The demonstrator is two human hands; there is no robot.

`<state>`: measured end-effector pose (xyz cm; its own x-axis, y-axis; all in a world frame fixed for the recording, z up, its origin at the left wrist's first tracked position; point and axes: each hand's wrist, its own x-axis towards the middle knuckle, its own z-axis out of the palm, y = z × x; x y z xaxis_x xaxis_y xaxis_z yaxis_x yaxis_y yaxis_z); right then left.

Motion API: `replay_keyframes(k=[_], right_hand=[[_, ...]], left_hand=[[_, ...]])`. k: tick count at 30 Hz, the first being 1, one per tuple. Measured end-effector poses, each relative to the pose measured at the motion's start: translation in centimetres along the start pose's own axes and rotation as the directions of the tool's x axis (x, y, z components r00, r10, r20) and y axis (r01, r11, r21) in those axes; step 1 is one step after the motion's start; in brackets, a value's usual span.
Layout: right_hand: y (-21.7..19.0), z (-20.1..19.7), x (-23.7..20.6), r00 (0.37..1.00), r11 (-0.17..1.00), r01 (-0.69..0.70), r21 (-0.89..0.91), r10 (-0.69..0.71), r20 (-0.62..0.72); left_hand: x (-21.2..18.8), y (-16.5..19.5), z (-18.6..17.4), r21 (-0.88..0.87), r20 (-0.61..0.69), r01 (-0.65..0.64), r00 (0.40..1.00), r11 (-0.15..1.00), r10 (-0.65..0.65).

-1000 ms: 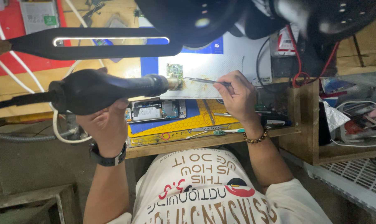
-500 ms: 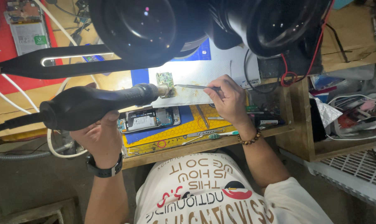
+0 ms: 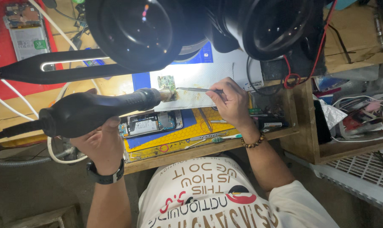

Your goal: The person uses a heat gun and tweezers to work on the internal circuit board of a mobile phone while it rests on a workbench.

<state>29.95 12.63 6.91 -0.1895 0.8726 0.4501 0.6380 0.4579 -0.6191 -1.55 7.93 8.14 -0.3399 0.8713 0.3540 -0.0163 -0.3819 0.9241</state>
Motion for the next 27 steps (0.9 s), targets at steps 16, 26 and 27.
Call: replay_keyframes(k=[16,26,27], right_hand=[[-0.02,-0.19,-0.01,1.000,1.000,-0.004,0.007,0.004,0.003],[0.28,-0.06,-0.11,1.000,0.999,0.017,0.029,-0.017,0.002],[0.28,-0.09,-0.11,1.000,1.000,0.016,0.024,-0.016,0.004]], left_hand=[[-0.36,-0.10,0.05,-0.010,-0.029,0.056,0.998,0.998,-0.057],[-0.27,-0.06,-0.59,0.013,-0.018,-0.022,1.000,1.000,0.022],[-0.47,-0.05,-0.51,0.001,-0.017,-0.007,1.000,1.000,0.007]])
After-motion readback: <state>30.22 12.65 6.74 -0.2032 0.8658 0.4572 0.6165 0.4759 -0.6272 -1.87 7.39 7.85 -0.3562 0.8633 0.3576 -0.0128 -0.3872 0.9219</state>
